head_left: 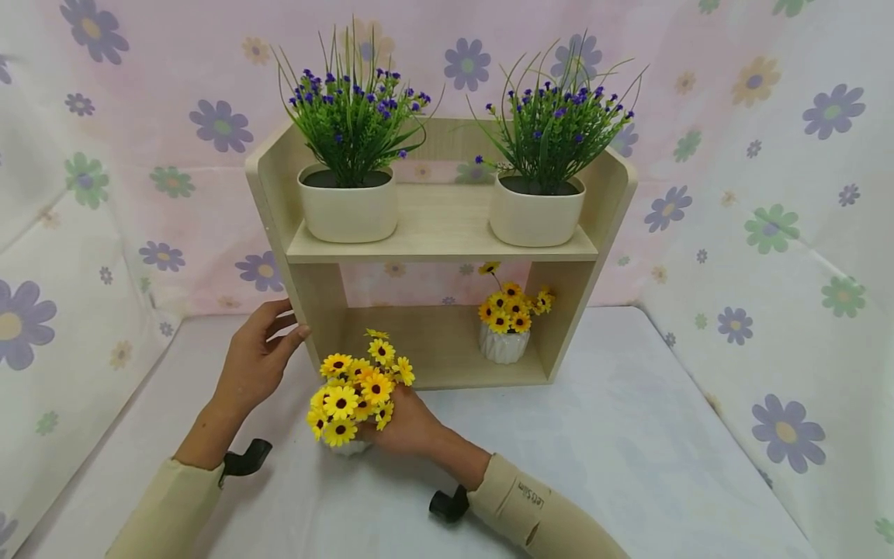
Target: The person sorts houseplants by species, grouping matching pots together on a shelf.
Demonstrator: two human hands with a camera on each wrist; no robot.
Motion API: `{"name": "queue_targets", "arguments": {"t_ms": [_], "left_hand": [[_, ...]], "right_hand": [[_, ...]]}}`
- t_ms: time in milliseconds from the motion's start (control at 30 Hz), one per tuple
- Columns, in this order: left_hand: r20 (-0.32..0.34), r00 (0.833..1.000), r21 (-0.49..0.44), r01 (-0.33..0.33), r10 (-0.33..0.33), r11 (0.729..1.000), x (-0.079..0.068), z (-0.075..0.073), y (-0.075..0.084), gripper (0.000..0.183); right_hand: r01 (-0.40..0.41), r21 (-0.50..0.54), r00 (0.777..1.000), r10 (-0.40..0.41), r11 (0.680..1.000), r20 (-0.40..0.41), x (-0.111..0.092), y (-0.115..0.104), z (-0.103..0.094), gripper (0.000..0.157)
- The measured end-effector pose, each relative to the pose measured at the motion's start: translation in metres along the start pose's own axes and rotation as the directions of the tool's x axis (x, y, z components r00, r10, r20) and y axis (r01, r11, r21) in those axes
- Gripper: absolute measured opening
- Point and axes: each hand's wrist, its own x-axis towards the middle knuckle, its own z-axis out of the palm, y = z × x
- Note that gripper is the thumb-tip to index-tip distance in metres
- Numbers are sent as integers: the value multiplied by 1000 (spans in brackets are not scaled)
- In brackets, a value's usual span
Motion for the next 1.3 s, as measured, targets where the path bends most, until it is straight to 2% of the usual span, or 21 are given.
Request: {"name": "queue_targets", "arguments": {"t_ms": [367,567,900,1167,1300], "left_hand": [[-3,1000,0,5,-5,1000,0,0,0,52],[-11,1000,-12,4,-5,1000,1,2,2,51],[-19,1000,-32,-10,9,999,1,2,1,50],[-15,1000,-28,-11,10,1000,0,3,-1,50],[-25,1000,-24,-16,16,1000,0,2,0,50]], "right_hand": [[78,59,994,-74,995,-75,6,0,-18,58],[61,71,992,-52,996,-115,11,2,-27,62],[102,70,978,-88,992,-190,25,17,-33,53],[50,39,971,-40,998,-236,35,25,-34,48],[30,10,964,-26,1000,-266,40,29,-33,51]]}}
